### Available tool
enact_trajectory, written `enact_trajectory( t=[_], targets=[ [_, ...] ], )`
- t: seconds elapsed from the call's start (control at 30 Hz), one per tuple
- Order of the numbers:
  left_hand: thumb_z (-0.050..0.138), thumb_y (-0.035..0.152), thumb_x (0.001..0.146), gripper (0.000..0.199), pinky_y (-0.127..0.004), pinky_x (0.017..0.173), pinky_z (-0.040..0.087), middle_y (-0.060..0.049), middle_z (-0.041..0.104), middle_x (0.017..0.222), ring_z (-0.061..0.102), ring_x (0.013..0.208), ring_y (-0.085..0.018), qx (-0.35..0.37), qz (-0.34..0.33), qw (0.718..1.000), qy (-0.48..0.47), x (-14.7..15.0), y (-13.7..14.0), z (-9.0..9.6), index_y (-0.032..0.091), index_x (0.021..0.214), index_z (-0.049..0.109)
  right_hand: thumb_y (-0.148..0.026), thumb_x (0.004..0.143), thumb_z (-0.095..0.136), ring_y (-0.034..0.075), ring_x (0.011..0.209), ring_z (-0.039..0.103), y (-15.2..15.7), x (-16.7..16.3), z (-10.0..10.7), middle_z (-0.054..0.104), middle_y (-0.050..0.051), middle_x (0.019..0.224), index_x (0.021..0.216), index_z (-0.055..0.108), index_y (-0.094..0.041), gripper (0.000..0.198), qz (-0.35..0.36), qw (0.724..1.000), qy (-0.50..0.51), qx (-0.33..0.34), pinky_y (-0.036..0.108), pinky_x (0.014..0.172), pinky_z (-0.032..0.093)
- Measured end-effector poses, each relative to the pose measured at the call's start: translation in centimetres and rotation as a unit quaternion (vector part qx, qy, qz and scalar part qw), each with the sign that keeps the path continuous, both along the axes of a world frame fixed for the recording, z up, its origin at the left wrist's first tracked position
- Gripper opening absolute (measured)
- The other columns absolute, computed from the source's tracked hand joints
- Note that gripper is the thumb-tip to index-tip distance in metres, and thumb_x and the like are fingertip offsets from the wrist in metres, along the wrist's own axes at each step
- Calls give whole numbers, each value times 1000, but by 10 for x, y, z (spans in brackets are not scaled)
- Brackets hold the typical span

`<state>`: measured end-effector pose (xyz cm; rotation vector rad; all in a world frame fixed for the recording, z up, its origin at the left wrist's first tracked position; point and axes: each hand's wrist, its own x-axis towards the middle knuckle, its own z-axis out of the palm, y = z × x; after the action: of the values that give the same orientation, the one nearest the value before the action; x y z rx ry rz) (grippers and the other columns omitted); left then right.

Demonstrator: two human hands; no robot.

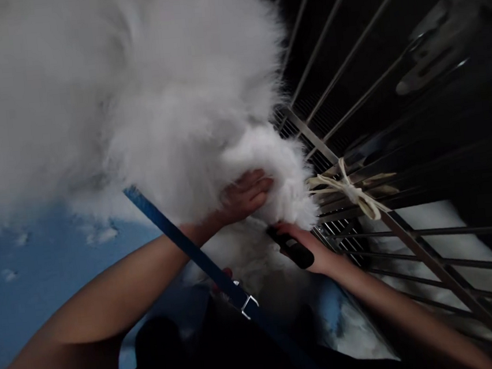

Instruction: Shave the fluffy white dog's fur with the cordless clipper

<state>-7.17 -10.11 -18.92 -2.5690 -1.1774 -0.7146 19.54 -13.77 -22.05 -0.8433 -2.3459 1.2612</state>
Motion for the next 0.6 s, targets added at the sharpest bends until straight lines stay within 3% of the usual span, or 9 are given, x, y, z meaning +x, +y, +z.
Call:
enact_trajectory(
  t=[0.13,0.23,0.4,0.5,0.53,0.6],
  targets=[
    [55,21,97,15,-32,108,41,1,74,119,63,121,-17,108,31,994,-5,-2,-17,-14,24,96,69,-19,77,70,30,122,63,-16,4,-18,63,14,134,119,58,-24,44,-48,997,63,-17,47,101,51],
    [60,27,94,16,-42,113,33,-6,71,124,61,124,-23,108,58,992,-1,6,-36,-31,25,108,68,-16,72,69,30,116,67,-27,3,-34,69,11,127,114,63,-25,43,-84,993,74,-33,47,97,54],
    [58,33,93,38,-52,109,39,-16,59,140,51,135,-32,-69,5,997,39,35,-80,-78,22,129,62,-15,74,66,30,108,71,-49,14,-48,73,9,120,112,66,-27,40,-153,981,102,-57,48,94,56],
    [54,36,95,44,-59,109,41,-20,46,151,42,141,-38,-256,13,957,138,56,-111,-113,16,135,59,-20,78,67,28,113,69,-65,25,-50,70,9,125,112,64,-29,35,-204,966,144,-70,46,97,56],
    [53,33,95,40,-60,109,41,-21,48,149,42,141,-40,-311,-16,934,175,62,-122,-123,13,129,63,-21,79,68,28,114,68,-70,28,-52,69,8,126,112,64,-30,34,-219,961,153,-76,46,97,55],
    [57,27,92,25,-48,104,50,-17,68,125,57,128,-34,-354,-71,907,216,69,-144,-140,15,106,74,-21,78,70,28,115,68,-78,33,-56,68,7,127,112,64,-32,36,-238,953,163,-96,45,98,55]
  ],
)
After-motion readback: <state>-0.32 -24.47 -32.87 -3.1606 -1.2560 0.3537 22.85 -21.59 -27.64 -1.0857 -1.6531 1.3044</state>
